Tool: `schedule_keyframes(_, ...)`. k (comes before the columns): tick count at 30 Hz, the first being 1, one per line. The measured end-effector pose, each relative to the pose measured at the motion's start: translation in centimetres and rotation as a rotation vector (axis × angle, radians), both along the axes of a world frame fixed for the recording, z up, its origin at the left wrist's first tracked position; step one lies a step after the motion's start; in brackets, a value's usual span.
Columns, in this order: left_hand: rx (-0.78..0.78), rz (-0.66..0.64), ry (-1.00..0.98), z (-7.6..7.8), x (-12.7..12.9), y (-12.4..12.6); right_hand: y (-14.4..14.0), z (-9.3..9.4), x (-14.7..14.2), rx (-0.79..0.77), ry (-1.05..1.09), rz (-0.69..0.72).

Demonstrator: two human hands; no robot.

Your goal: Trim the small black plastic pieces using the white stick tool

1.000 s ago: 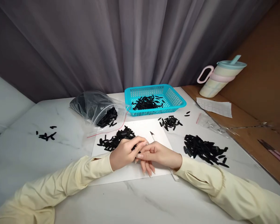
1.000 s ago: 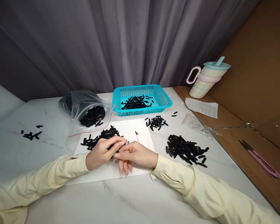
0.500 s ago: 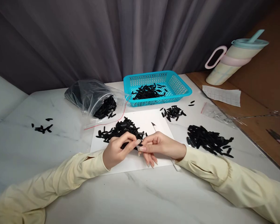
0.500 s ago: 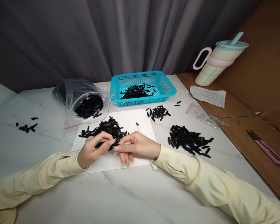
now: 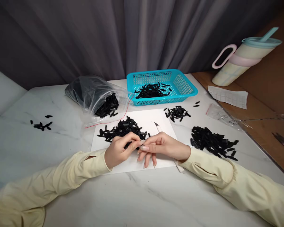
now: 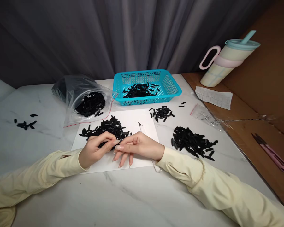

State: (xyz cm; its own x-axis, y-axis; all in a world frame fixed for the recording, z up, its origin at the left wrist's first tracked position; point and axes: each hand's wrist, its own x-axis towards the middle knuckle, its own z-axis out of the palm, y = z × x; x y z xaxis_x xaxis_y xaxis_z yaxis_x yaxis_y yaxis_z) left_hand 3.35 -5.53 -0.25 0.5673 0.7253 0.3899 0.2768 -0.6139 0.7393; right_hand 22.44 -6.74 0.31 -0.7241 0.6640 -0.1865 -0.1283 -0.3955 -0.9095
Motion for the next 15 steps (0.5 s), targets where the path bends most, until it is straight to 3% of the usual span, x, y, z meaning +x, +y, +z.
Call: schedule_keyframes(15,-0.104,0.065,-0.044,0.35,0.28,0.07,0.19,-0.51,0.08,-0.072,0.024,-0.132)
